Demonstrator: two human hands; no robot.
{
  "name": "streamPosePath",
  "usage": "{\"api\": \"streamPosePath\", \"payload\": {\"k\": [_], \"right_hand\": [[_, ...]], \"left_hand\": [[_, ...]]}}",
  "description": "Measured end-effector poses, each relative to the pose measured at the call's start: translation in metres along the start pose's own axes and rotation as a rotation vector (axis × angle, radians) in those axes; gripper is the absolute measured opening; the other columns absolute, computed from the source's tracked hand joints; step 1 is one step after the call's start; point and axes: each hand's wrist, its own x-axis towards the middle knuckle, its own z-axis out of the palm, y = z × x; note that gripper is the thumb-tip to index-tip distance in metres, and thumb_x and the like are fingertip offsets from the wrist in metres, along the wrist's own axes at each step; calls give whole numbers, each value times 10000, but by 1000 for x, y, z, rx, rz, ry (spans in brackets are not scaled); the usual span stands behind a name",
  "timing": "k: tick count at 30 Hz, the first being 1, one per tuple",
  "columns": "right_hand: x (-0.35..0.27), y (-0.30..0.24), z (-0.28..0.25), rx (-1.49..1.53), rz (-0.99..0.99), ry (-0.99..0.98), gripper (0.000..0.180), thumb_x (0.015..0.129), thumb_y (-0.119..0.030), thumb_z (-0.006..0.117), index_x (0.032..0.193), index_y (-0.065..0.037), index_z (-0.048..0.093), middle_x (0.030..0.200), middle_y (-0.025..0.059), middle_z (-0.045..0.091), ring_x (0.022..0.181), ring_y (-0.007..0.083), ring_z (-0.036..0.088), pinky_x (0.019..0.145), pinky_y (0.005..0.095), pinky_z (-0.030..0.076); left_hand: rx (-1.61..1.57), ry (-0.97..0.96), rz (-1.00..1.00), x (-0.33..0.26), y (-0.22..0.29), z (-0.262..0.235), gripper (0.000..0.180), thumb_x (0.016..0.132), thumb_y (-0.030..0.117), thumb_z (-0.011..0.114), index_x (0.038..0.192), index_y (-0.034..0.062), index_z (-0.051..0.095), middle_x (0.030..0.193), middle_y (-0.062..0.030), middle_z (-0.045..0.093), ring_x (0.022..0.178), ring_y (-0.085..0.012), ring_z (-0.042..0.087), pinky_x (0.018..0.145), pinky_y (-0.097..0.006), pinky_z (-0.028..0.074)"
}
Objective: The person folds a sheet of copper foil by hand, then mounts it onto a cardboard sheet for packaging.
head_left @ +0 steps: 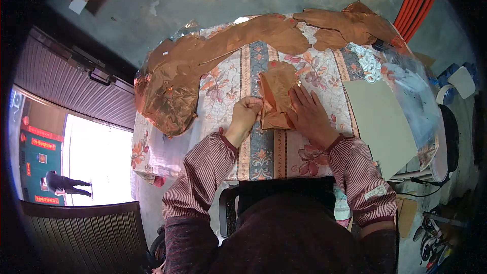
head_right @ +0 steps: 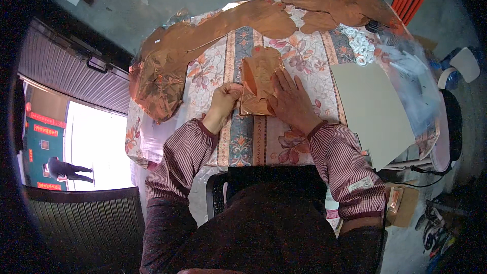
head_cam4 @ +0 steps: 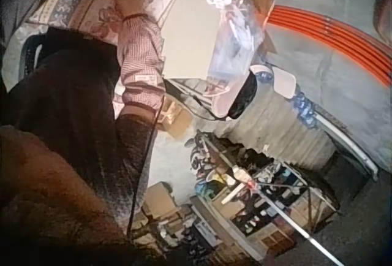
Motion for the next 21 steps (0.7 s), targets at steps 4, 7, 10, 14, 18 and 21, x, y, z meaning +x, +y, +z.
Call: {"api": "streamPosePath", "payload": {"k": [4,7,10,14,18,21], "right_hand": [[-2,2,0,-27,-16,12,546,953,-322,424,1380,13,365,1454,187,340,1371,306,288,1116,468,212],[0,-2,-5,-19,-6,-21,553,952,-324,423,1385,12,358,1458,185,334,1374,304,282,1118,464,211],[0,-4,-7,-15,2,-50,557,951,-326,419,1390,11,353,1459,181,334,1377,300,277,1120,459,210],[-1,-1,-4,-35,-2,-26,555,949,-320,419,1387,15,352,1459,177,333,1376,294,279,1120,458,210],[0,-2,-6,-46,-13,-37,564,942,-313,428,1391,17,340,1464,181,321,1379,293,272,1120,456,209],[1,-5,-8,-40,-11,-47,572,936,-309,436,1395,16,331,1465,184,313,1381,295,266,1121,457,206]], "left_hand": [[79,-36,11,-3,5,1,104,932,59,556,916,-12,631,747,-29,635,584,-80,551,528,-215,447],[261,-41,98,-2,9,-4,136,924,99,589,881,-18,643,724,-33,638,573,-75,552,506,-220,450],[343,-78,77,4,9,-7,172,920,136,608,866,-23,649,705,-25,629,545,-63,531,477,-222,438],[371,-112,72,7,20,-1,197,924,150,604,830,-16,654,686,-18,621,539,-60,529,462,-218,428],[480,-149,35,21,19,-5,210,907,162,619,806,-12,677,677,-23,626,548,-67,545,469,-223,444],[572,-117,89,34,9,-9,211,848,196,643,796,0,701,641,-76,634,544,-106,583,494,-264,466]]}}
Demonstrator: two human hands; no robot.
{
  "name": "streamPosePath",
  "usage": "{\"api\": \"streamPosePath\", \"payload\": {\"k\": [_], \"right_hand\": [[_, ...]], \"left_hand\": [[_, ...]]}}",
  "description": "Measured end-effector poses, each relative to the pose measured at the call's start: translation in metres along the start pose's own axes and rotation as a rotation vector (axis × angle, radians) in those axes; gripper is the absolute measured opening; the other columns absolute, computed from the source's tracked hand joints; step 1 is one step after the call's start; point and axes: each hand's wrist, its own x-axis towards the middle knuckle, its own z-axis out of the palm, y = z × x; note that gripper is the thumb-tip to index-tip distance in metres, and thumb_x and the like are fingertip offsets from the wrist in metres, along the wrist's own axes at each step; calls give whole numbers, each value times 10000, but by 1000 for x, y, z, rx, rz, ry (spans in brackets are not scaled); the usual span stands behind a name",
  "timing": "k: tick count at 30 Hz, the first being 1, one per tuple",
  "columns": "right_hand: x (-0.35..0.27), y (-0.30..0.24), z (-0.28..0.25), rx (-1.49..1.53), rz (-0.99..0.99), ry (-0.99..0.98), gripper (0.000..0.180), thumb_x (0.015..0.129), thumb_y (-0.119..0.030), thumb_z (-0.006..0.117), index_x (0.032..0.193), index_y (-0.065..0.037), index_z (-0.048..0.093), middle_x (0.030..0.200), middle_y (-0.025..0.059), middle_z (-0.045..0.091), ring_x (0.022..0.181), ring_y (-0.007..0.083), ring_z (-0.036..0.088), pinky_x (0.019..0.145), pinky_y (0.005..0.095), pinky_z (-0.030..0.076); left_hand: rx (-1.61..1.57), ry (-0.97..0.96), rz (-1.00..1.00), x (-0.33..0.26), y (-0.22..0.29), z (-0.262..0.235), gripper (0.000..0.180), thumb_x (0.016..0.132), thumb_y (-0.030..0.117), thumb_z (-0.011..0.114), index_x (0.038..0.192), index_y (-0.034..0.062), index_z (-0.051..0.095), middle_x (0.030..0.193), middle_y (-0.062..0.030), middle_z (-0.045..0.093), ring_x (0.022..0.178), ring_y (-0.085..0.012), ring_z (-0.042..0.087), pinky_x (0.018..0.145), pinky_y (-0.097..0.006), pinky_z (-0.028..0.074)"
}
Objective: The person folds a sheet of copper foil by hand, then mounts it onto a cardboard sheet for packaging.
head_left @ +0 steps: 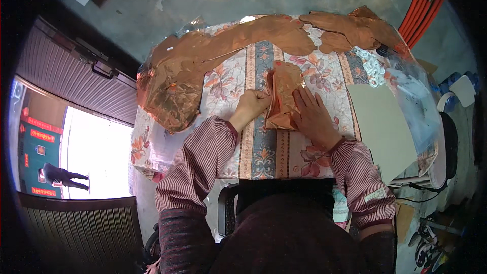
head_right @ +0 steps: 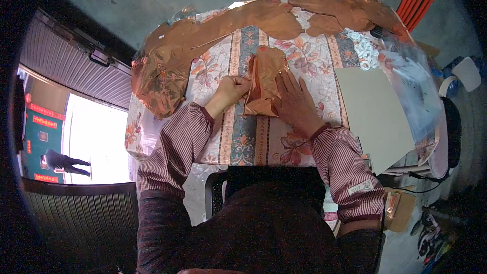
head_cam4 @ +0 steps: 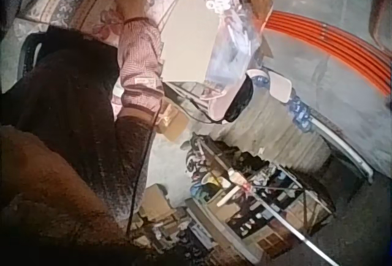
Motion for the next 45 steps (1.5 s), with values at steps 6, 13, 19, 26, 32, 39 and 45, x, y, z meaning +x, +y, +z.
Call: {"api": "streamPosePath", "payload": {"k": [6,13,19,26,32,39,45], "right_hand": [[-1,4,2,25,8,-13,566,936,-306,429,1394,12,333,1466,187,311,1386,293,257,1124,460,194],[-2,5,0,18,15,-16,560,941,-315,409,1393,10,341,1469,189,309,1394,285,250,1124,461,192],[0,1,2,-17,-14,-5,554,939,-302,433,1389,10,349,1464,190,317,1386,290,265,1119,464,203],[-2,3,3,3,-17,59,549,948,-314,437,1383,12,361,1445,192,344,1368,302,295,1110,459,229],[-2,3,2,19,-21,60,554,949,-316,438,1379,26,362,1445,192,343,1374,301,283,1112,460,222],[-1,1,-1,40,-3,30,556,942,-301,446,1379,32,362,1453,196,334,1378,302,276,1113,470,220],[-1,5,5,22,-17,65,558,937,-307,452,1375,28,366,1446,199,341,1370,310,291,1104,485,240]], "left_hand": [[60,-17,-49,11,14,-1,195,770,176,645,766,-8,707,613,-136,648,556,-174,639,544,-312,501],[200,53,7,21,26,5,183,724,148,656,741,-33,676,663,-224,642,624,-305,672,611,-364,530],[-141,8,-61,28,3,8,100,762,66,625,817,-11,659,689,-118,644,600,-161,625,568,-299,506],[-168,-5,38,2,13,13,225,838,-21,600,1062,-44,596,800,-17,622,645,-71,552,580,-213,458],[-200,61,134,-14,7,18,336,842,-18,615,1172,-37,556,781,-3,611,667,-53,542,599,-193,445],[-264,-62,81,-18,10,12,386,826,-65,603,1203,-24,531,803,-22,634,667,-70,571,584,-204,458],[-438,-21,-55,-20,3,9,318,823,-89,582,1130,-6,562,784,-15,634,665,-67,578,554,-197,447]]}}
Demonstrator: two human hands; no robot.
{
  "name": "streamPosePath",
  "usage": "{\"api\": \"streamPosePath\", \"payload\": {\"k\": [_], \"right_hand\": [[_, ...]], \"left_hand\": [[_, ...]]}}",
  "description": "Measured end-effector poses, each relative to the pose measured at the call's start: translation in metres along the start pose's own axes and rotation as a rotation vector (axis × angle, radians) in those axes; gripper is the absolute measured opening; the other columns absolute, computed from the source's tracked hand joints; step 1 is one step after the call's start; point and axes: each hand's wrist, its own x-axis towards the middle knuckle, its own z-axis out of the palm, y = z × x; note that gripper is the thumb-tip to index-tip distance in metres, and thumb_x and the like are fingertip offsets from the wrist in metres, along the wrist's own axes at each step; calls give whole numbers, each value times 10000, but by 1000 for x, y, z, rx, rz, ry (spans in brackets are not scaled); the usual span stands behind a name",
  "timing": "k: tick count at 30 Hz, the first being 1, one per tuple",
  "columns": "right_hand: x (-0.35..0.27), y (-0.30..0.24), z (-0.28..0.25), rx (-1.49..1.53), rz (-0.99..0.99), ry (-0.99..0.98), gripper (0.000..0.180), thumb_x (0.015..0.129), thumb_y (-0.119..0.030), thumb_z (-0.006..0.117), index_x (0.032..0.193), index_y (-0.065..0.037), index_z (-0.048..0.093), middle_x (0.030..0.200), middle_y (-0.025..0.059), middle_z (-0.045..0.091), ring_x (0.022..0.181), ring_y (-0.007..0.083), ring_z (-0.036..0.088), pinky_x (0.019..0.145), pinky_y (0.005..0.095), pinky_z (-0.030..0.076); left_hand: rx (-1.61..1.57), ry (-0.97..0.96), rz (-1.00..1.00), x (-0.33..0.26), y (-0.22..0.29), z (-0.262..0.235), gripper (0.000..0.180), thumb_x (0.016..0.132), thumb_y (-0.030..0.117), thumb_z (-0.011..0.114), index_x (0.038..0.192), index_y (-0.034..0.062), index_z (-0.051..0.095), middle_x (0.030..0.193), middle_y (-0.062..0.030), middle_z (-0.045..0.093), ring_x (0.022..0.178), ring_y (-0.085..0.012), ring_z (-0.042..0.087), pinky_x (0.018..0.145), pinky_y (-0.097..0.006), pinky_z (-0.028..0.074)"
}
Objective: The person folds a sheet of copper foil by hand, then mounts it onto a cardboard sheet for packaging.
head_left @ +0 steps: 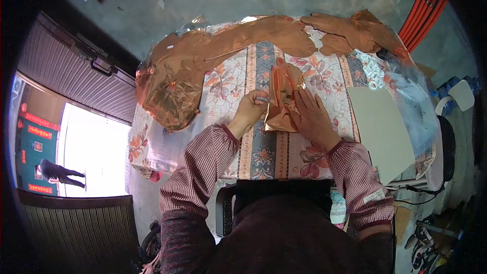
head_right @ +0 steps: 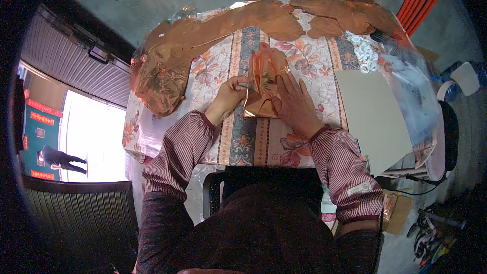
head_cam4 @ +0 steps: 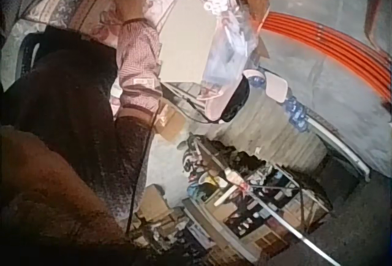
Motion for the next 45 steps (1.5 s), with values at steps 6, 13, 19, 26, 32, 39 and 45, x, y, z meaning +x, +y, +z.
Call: {"api": "streamPosePath", "payload": {"k": [6,13,19,26,32,39,45], "right_hand": [[-1,0,0,9,-3,2,565,936,-318,457,1378,20,361,1441,202,343,1364,315,298,1100,491,243],[-1,0,0,5,5,-3,569,940,-324,449,1384,18,349,1441,198,346,1363,317,297,1101,487,241],[1,-2,-3,-1,10,-26,565,942,-324,435,1384,17,345,1442,189,347,1361,322,298,1107,486,228],[0,-1,0,17,16,-22,568,942,-317,437,1391,16,331,1445,185,339,1364,317,293,1110,481,222],[1,-4,-2,18,24,-49,560,951,-311,428,1392,21,328,1454,185,324,1372,317,279,1115,480,213],[1,-5,-6,50,35,-68,565,956,-311,422,1400,24,319,1466,184,311,1379,312,269,1126,470,191],[0,-2,-3,27,36,-71,572,950,-313,425,1401,22,319,1468,181,310,1383,304,264,1129,461,191]], "left_hand": [[475,26,365,0,-6,-4,167,843,-66,577,997,-11,612,759,10,619,650,-57,539,576,-197,431],[375,-11,257,-6,-1,-14,139,884,86,603,914,-45,636,737,-36,615,682,-73,523,637,-240,442],[559,50,355,-6,3,-13,220,833,194,665,773,-18,671,603,-119,607,540,-165,568,547,-310,450],[610,118,218,-2,8,-5,190,856,169,671,909,-12,654,703,-82,649,632,-118,577,583,-285,464],[692,336,570,-8,4,13,220,837,114,655,1000,-18,588,907,-193,635,799,-328,617,713,-360,505],[902,39,890,-2,10,-4,337,796,0,604,1131,-18,580,1140,-199,573,1095,-361,535,861,-379,475],[881,-281,712,0,16,-9,404,844,64,586,1236,-10,520,1283,-208,499,1202,-346,476,942,-363,451]]}}
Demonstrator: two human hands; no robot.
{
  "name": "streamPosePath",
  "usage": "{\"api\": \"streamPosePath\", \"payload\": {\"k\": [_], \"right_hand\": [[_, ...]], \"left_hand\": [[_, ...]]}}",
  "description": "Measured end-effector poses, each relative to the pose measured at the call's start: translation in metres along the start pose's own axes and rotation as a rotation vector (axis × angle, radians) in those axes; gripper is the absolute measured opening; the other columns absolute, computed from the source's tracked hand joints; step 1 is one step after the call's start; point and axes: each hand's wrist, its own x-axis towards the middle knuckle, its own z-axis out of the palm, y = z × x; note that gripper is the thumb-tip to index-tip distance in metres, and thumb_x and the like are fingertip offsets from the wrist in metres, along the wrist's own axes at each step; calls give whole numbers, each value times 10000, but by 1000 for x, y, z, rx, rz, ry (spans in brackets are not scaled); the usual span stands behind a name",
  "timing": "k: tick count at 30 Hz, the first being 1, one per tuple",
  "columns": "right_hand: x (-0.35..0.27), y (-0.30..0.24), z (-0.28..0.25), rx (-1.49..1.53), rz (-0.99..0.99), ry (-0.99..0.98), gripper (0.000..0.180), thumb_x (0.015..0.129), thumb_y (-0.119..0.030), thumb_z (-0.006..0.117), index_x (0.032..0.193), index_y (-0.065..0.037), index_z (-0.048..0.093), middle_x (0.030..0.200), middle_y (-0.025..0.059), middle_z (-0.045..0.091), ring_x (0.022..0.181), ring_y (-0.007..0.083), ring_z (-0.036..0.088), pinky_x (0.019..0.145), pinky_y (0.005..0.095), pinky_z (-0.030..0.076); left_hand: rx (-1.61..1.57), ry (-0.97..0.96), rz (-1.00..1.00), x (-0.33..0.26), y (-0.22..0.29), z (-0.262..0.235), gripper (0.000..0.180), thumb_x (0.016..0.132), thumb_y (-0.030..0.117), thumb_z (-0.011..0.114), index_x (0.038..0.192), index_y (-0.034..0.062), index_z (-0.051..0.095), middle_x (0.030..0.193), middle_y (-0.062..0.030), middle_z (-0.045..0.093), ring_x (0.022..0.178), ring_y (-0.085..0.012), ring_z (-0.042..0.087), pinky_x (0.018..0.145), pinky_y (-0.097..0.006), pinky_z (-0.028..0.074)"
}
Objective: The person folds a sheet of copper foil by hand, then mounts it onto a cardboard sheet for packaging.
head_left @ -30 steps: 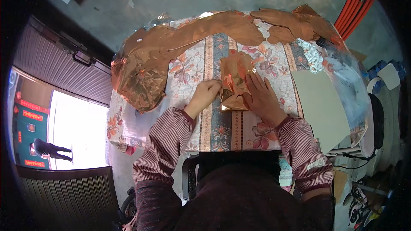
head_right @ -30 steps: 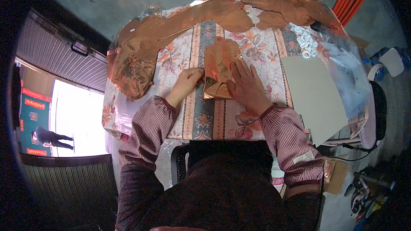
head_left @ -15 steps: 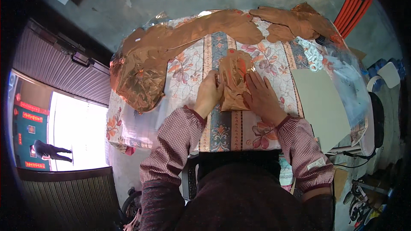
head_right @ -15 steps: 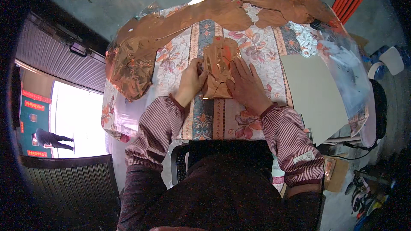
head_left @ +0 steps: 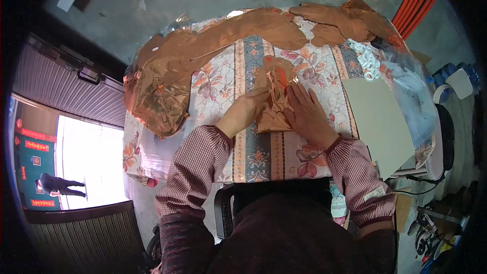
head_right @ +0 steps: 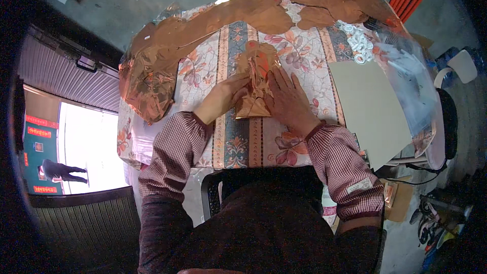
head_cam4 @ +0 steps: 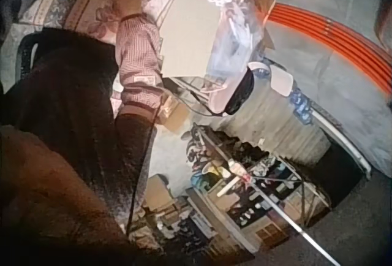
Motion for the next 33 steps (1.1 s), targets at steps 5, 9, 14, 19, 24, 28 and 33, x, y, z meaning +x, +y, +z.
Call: {"api": "streamPosePath", "payload": {"k": [5,9,14,19,24,28,33], "right_hand": [[0,0,-2,-24,-6,17,573,938,-307,440,1392,26,331,1465,182,315,1379,304,271,1123,464,207],[0,-2,-1,-11,-2,36,578,922,-299,461,1382,32,346,1456,188,326,1368,313,286,1114,470,222],[0,-2,-3,-17,-11,39,588,913,-292,479,1383,33,345,1452,191,332,1361,321,295,1111,469,228],[-1,-2,-7,-28,7,40,595,912,-289,487,1391,31,334,1452,191,330,1361,321,295,1111,467,227],[6,-5,-23,48,20,-61,602,919,-318,498,1401,5,337,1453,194,328,1375,313,274,1119,451,206],[31,1,-32,4,-76,-36,588,925,-324,494,1406,-19,349,1454,179,334,1380,308,264,1125,438,192],[55,9,-5,-19,-298,-68,563,932,-314,484,1420,-63,357,1456,142,349,1375,299,267,1128,429,187]], "left_hand": [[208,-134,-51,-12,14,1,641,883,324,597,1403,33,359,1440,-204,348,1351,-333,319,1087,-438,293],[337,-161,-84,-18,14,2,840,837,523,590,1461,70,260,1508,-186,239,1410,-342,194,1125,-468,191],[369,-162,-100,-15,16,-3,902,783,565,630,1455,75,281,1503,-192,245,1406,-345,206,1116,-487,199],[366,-198,-91,-8,17,-7,934,756,573,657,1457,83,282,1519,-195,202,1410,-349,192,1103,-491,209],[393,-214,-113,-12,13,-5,953,753,608,637,1462,89,267,1522,-191,191,1405,-354,201,1096,-495,220],[400,-181,-64,-11,7,0,983,749,654,605,1463,77,255,1521,-197,188,1402,-364,201,1092,-500,225],[416,-193,-79,-11,8,0,979,756,693,557,1460,74,274,1525,-190,192,1417,-335,174,1112,-473,193]]}}
